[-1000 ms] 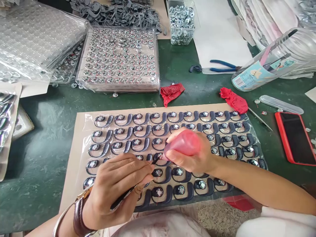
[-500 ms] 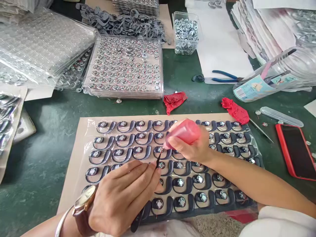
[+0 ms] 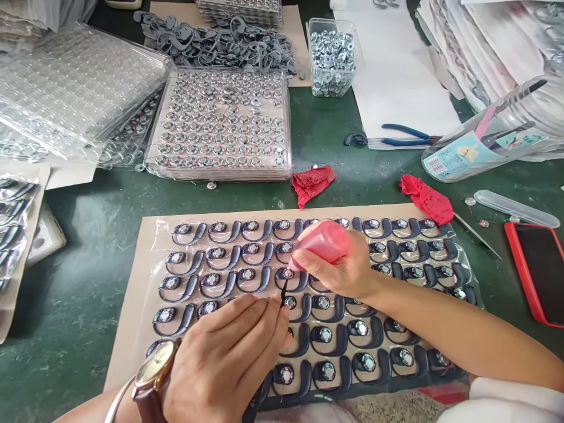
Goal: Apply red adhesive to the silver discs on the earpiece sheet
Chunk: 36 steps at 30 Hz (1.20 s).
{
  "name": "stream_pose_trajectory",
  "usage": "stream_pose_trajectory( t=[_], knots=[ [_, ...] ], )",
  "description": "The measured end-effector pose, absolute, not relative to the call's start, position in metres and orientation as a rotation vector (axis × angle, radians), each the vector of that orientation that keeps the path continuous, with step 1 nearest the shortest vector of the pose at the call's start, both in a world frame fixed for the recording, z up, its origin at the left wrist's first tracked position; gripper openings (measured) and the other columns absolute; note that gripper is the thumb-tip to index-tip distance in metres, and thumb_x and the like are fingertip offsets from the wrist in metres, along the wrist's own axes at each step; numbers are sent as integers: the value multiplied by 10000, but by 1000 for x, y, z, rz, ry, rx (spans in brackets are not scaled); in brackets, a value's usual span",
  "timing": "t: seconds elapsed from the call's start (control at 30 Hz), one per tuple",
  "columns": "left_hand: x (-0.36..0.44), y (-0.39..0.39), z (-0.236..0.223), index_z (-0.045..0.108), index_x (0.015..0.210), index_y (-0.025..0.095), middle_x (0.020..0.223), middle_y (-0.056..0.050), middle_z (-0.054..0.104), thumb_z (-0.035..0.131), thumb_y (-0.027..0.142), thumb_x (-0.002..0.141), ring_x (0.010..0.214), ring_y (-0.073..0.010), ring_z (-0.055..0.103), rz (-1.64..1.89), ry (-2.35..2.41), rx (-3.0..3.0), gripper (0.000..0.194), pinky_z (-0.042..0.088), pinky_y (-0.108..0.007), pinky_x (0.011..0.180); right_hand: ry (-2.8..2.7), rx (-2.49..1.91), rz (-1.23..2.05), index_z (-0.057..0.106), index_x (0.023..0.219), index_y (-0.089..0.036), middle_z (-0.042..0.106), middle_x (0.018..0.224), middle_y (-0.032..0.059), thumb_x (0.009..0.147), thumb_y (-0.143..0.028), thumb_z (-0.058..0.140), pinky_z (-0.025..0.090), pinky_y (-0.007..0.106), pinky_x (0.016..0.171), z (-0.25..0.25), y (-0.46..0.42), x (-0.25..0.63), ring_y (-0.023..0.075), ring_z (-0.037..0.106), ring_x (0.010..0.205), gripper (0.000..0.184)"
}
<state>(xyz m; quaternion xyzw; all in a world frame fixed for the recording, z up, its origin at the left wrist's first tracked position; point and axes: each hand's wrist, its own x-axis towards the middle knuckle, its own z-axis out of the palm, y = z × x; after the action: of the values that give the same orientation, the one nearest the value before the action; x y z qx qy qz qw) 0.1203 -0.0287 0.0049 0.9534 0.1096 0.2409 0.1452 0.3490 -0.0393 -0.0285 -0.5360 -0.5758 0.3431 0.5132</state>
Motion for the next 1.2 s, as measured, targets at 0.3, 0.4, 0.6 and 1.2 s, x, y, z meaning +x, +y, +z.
stream_pose_trajectory(
  t=[0.3, 0.4, 0.6, 1.2],
  knots=[
    [119, -26, 4, 657, 1133, 35, 1150, -114, 694, 507, 125, 939, 1178, -244, 594, 645, 303, 2742, 261, 417, -387, 1072, -1359, -1337, 791, 667, 753, -205, 661, 589, 0, 839, -377, 684, 532, 280, 566, -25, -40, 350, 126, 605, 539, 193],
    [118, -26, 4, 654, 1137, 38, 1155, -115, 693, 518, 126, 933, 1180, -250, 595, 652, 299, 2745, 260, 437, -390, 1055, -1373, -1383, 782, 671, 718, -198, 654, 577, 3, 842, -402, 673, 532, 283, 563, -24, -39, 350, 125, 598, 530, 239],
    [121, -23, 10, 667, 1107, 47, 1109, -107, 713, 533, 125, 928, 1128, -243, 629, 636, 300, 2737, 237, 474, -388, 995, -1359, -1382, 822, 661, 726, -187, 666, 589, 13, 840, -423, 671, 534, 286, 555, -22, -38, 349, 134, 616, 535, 262],
    [126, 2, 17, 655, 1059, 101, 1013, -81, 732, 525, 25, 819, 881, -170, 691, 659, 351, 2511, 284, 574, -327, 799, -1388, -1311, 822, 644, 693, -192, 682, 581, -9, 872, -269, 637, 527, 248, 543, -16, -39, 351, 108, 627, 520, 195]
  ],
)
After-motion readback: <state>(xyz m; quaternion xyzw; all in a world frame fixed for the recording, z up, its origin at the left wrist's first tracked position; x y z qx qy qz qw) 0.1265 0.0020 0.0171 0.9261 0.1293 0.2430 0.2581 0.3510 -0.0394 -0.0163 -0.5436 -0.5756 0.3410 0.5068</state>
